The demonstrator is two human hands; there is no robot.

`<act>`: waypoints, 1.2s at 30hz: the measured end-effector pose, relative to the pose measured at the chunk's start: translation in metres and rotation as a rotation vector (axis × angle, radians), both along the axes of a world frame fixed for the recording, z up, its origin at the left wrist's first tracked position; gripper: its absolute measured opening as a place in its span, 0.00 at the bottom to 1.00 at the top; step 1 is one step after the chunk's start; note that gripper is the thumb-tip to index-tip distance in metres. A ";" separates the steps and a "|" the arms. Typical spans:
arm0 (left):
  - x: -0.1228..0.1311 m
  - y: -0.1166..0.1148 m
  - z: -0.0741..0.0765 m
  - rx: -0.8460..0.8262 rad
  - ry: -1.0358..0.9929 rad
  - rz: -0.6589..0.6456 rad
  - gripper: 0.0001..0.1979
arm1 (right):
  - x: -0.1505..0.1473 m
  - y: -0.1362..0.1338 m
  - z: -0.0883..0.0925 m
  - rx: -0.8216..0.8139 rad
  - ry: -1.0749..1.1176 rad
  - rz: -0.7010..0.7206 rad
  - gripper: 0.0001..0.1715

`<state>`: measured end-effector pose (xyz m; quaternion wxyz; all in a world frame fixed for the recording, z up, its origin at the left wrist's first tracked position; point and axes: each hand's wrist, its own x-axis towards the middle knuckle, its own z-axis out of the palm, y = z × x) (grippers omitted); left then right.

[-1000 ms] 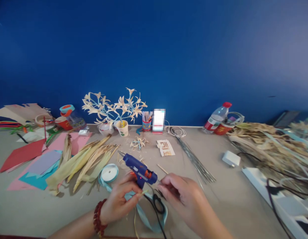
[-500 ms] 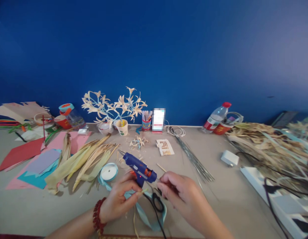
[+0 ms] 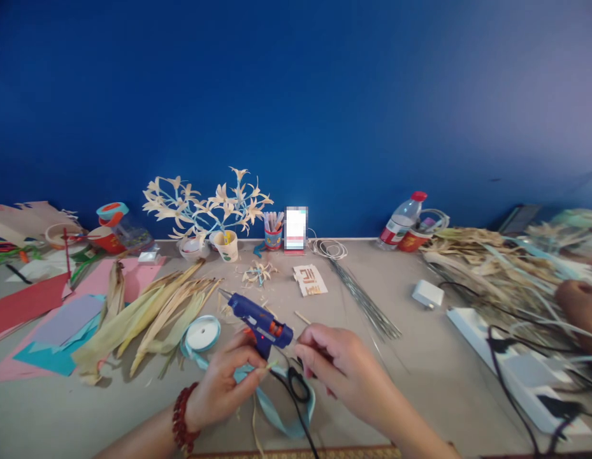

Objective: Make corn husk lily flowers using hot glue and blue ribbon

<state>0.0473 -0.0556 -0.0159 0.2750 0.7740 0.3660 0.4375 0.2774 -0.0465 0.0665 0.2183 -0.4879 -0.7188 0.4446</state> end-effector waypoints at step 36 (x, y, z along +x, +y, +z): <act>0.018 -0.003 -0.008 -0.389 -0.276 -0.038 0.07 | -0.018 0.013 -0.088 -0.231 0.673 -0.175 0.27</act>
